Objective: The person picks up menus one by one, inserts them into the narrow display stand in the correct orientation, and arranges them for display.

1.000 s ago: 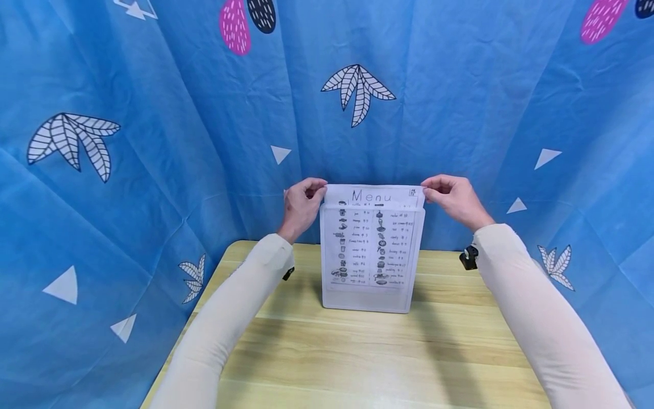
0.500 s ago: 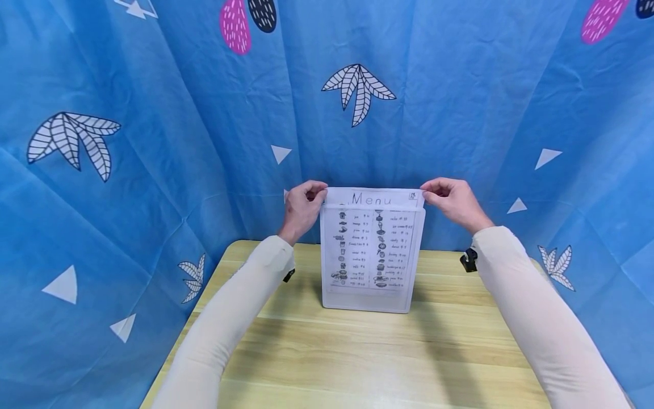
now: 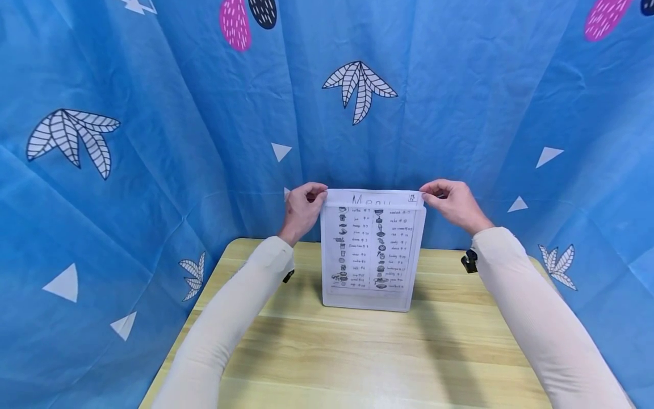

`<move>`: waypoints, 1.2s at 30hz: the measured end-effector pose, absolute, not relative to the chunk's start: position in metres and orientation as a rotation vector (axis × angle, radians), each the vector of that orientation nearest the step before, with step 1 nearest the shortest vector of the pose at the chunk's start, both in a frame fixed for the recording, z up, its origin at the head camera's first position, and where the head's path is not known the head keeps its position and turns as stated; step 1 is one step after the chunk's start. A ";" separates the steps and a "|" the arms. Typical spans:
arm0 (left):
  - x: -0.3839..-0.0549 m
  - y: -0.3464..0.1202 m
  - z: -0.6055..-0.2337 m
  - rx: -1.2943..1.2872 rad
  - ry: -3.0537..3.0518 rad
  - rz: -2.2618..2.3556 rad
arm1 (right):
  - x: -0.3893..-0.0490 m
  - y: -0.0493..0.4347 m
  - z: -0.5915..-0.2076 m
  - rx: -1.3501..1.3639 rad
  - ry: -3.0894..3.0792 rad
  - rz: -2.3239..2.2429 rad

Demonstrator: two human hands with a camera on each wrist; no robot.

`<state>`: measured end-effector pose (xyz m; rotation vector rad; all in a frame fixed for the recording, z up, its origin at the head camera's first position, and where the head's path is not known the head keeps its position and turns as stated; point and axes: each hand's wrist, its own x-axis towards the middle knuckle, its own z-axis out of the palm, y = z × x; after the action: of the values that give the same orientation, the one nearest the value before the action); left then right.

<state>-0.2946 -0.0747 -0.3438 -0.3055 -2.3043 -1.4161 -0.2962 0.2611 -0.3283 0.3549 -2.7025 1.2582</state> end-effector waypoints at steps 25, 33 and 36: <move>-0.294 -0.079 -0.354 -0.280 -2.395 -1.347 | -0.293 0.261 -0.336 0.418 -2.716 1.230; -0.292 -0.080 -0.357 -0.298 -2.428 -1.335 | -0.291 0.262 -0.338 0.486 -2.729 1.165; -0.291 -0.081 -0.358 -0.309 -2.444 -1.311 | -0.291 0.262 -0.340 0.493 -2.730 1.153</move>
<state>-0.2910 -0.0807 -0.3578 -0.3093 -2.4438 -1.3106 -0.2914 0.2622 -0.3400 0.4930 -2.7301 1.1526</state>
